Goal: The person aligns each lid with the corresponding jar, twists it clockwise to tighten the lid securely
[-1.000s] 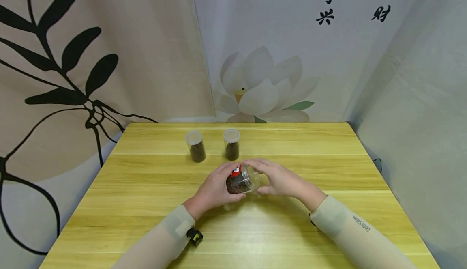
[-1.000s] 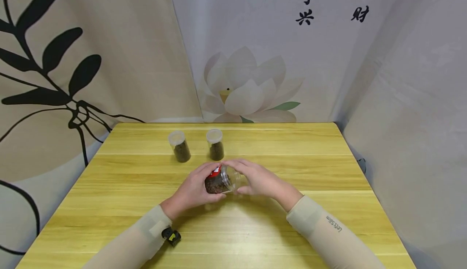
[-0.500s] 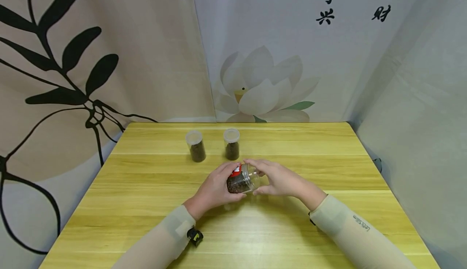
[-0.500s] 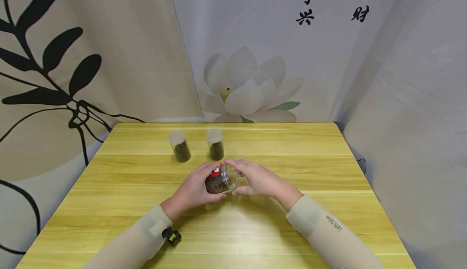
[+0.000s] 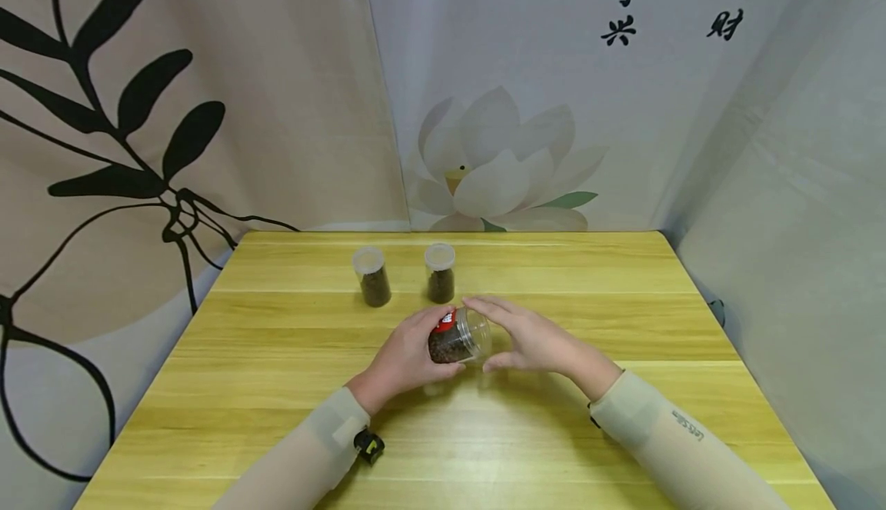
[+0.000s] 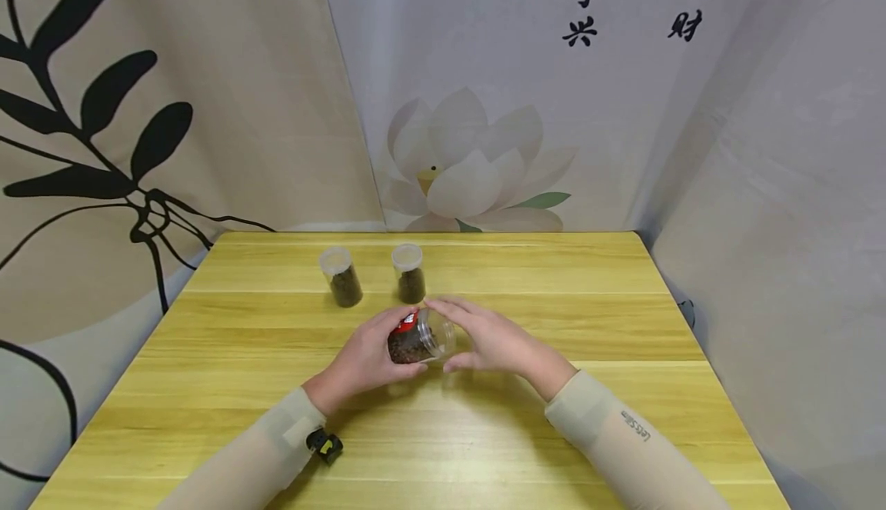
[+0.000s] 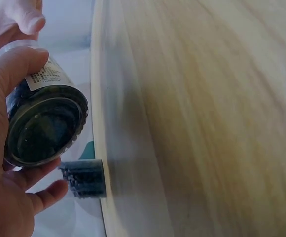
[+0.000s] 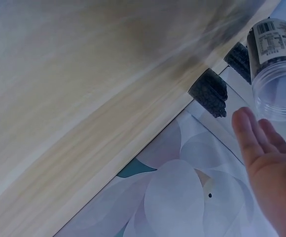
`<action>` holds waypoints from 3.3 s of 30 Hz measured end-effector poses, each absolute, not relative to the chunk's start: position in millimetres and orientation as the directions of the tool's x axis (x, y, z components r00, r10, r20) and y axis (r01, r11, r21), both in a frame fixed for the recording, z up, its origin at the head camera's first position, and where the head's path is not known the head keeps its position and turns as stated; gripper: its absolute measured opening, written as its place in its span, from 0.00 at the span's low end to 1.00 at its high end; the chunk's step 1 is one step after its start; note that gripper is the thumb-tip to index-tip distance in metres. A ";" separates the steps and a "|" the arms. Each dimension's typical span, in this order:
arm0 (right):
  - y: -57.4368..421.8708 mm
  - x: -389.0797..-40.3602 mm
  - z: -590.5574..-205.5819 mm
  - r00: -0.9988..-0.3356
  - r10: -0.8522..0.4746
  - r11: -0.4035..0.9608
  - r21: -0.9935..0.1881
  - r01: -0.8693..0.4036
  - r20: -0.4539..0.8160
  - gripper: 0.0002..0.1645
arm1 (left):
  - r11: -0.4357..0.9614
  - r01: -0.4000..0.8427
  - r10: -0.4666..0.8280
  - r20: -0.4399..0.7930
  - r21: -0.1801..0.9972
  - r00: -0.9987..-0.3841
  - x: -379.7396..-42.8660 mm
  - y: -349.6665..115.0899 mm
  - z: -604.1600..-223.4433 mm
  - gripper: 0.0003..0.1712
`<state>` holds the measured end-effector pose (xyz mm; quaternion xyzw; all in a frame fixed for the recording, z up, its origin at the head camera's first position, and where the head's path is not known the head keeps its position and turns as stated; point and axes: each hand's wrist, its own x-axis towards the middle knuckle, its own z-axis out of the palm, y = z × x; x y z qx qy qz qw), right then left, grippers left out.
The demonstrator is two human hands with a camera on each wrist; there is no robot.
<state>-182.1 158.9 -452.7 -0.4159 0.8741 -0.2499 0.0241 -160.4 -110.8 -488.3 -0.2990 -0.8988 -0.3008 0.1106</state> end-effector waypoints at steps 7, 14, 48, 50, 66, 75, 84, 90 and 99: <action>158.3 -182.7 -452.4 -0.651 -0.734 0.520 -0.459 -0.721 0.192 0.59 | 0.635 0.648 0.484 0.436 0.421 -0.758 -160.9 -110.8 -488.4 0.53; 157.5 -182.9 -451.1 -0.639 -0.742 0.494 -0.480 -0.725 0.201 0.58 | 0.641 0.652 0.478 0.454 0.405 -0.752 -160.6 -109.9 -490.3 0.53; 152.1 -179.8 -455.0 -0.685 -0.718 0.472 -0.637 -0.609 0.123 0.54 | 0.656 0.663 0.477 0.484 0.361 -0.734 -157.9 -104.6 -489.8 0.52; 151.7 -180.3 -455.5 -0.682 -0.720 0.469 -0.636 -0.612 0.125 0.54 | 0.658 0.658 0.473 0.480 0.365 -0.739 -157.8 -104.6 -490.1 0.52; 144.4 -182.6 -453.7 -0.663 -0.738 0.445 -0.647 -0.619 0.127 0.53 | 0.651 0.681 0.470 0.527 0.335 -0.708 -158.5 -108.5 -489.5 0.54; 147.4 -181.7 -453.4 -0.681 -0.720 0.446 -0.663 -0.601 0.134 0.53 | 0.665 0.657 0.458 0.500 0.355 -0.735 -159.1 -102.6 -487.4 0.52; 150.4 -178.3 -449.9 -0.717 -0.685 0.533 -0.584 -0.612 0.126 0.57 | 0.674 0.629 0.477 0.422 0.388 -0.771 -159.7 -102.1 -487.8 0.54; 144.6 -173.7 -443.3 -0.801 -0.588 0.633 -0.553 -0.541 0.110 0.59 | 0.687 0.623 0.471 0.424 0.374 -0.774 -159.7 -101.5 -487.4 0.53; 139.1 -173.6 -441.4 -0.821 -0.561 0.618 -0.604 -0.503 0.109 0.49 | 0.689 0.633 0.440 0.490 0.354 -0.753 -158.1 -100.3 -488.6 0.53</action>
